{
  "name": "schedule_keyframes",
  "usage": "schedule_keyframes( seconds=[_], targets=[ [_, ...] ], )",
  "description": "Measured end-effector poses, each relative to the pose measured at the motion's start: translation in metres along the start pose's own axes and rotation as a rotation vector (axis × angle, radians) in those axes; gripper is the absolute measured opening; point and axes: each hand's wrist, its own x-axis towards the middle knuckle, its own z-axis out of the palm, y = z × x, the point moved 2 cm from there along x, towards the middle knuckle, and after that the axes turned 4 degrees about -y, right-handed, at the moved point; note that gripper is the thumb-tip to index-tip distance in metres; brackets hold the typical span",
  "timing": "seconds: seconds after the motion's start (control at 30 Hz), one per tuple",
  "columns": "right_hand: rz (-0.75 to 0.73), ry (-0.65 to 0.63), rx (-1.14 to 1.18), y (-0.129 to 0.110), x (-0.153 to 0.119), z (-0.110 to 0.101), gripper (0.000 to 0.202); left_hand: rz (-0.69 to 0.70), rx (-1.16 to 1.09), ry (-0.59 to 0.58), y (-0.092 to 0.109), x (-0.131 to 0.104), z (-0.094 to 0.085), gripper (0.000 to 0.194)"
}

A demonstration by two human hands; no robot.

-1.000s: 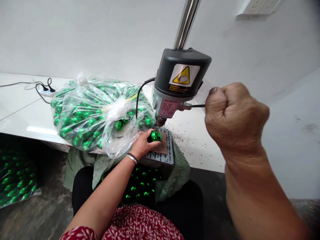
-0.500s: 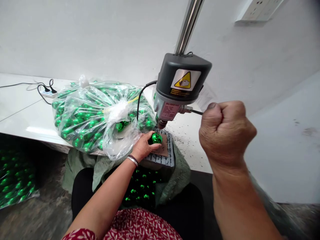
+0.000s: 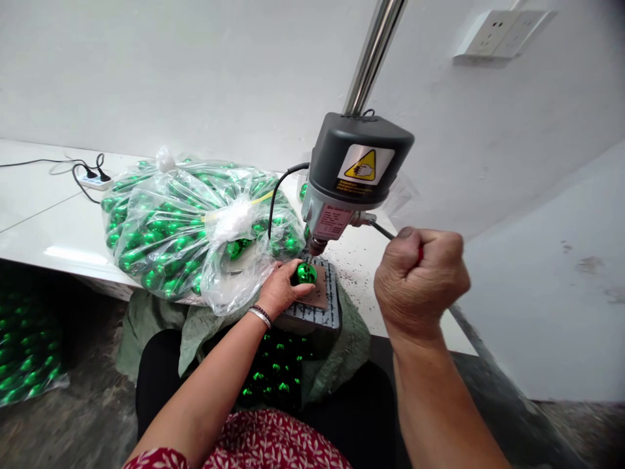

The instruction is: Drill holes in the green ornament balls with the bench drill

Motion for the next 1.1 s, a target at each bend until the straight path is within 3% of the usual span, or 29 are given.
schedule_keyframes(
  seconds=[0.4, 0.57, 0.73, 0.93, 1.1],
  targets=[
    [0.119, -0.047, 0.132, 0.003, -0.034, 0.004, 0.018, 0.018, -0.036, -0.01, 0.0, 0.001, 0.0, 0.049],
    [0.193, -0.104, 0.123, 0.008, 0.017, 0.012, 0.035, 0.05, -0.063, -0.007, -0.001, 0.003, -0.001, 0.045],
    [0.39, -0.378, 0.002, 0.011, 0.069, 0.025, 0.033, 0.086, -0.21, -0.012, 0.005, -0.008, -0.011, 0.038],
    [0.388, -0.373, 0.023, 0.01, 0.07, 0.025, 0.033, 0.09, -0.322, -0.116, 0.016, -0.045, -0.036, 0.05],
    [0.36, -0.338, 0.036, 0.015, 0.066, 0.027, 0.035, 0.094, -0.239, -0.24, 0.021, -0.076, -0.057, 0.06]
  ],
)
